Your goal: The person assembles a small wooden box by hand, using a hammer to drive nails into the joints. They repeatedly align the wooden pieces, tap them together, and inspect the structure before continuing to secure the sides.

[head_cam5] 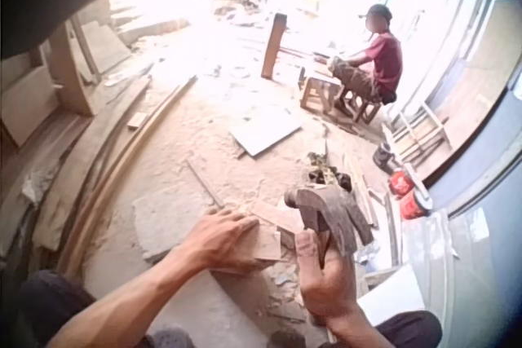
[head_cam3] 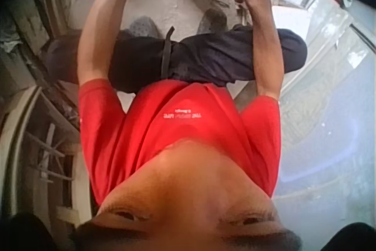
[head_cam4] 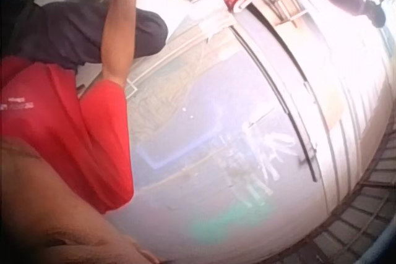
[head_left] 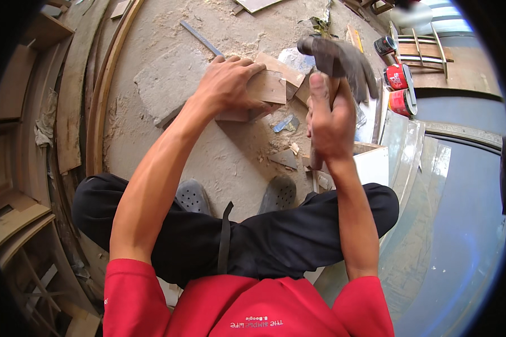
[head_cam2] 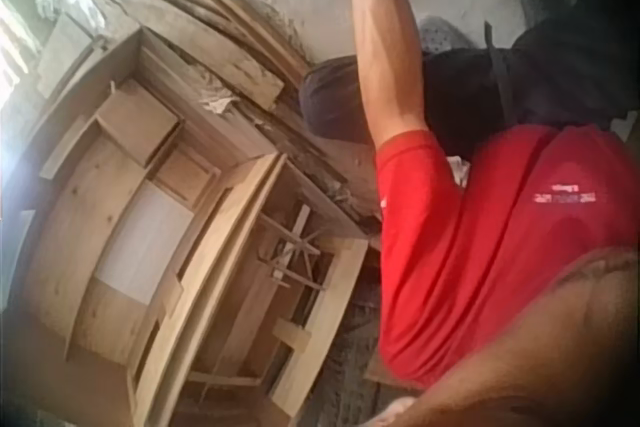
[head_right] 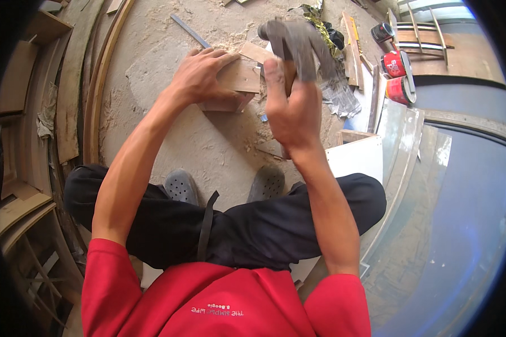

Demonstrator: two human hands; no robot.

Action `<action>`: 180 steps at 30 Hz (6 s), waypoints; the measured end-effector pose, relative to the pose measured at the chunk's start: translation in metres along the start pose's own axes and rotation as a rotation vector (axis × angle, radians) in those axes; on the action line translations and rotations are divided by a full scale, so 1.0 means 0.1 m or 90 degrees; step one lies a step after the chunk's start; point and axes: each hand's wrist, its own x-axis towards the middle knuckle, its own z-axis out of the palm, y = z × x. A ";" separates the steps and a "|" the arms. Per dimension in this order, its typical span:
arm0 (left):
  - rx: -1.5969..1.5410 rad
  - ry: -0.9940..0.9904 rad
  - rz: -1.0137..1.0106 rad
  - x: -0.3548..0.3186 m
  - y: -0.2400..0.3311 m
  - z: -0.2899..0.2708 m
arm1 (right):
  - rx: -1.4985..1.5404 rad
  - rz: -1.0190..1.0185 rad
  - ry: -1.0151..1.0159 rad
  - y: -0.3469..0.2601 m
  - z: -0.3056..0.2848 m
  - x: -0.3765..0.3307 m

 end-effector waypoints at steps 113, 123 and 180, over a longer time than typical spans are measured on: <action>-0.280 -0.095 -0.209 2.38 1.69 3.22 | -0.365 0.458 -0.177 2.79 -2.31 0.74; -0.130 -0.075 -0.070 2.93 1.70 3.78 | -0.423 0.443 -0.234 2.83 -2.32 0.71; -0.153 0.056 0.085 -0.11 0.37 0.00 | -0.082 0.300 -0.138 0.37 -0.59 -0.14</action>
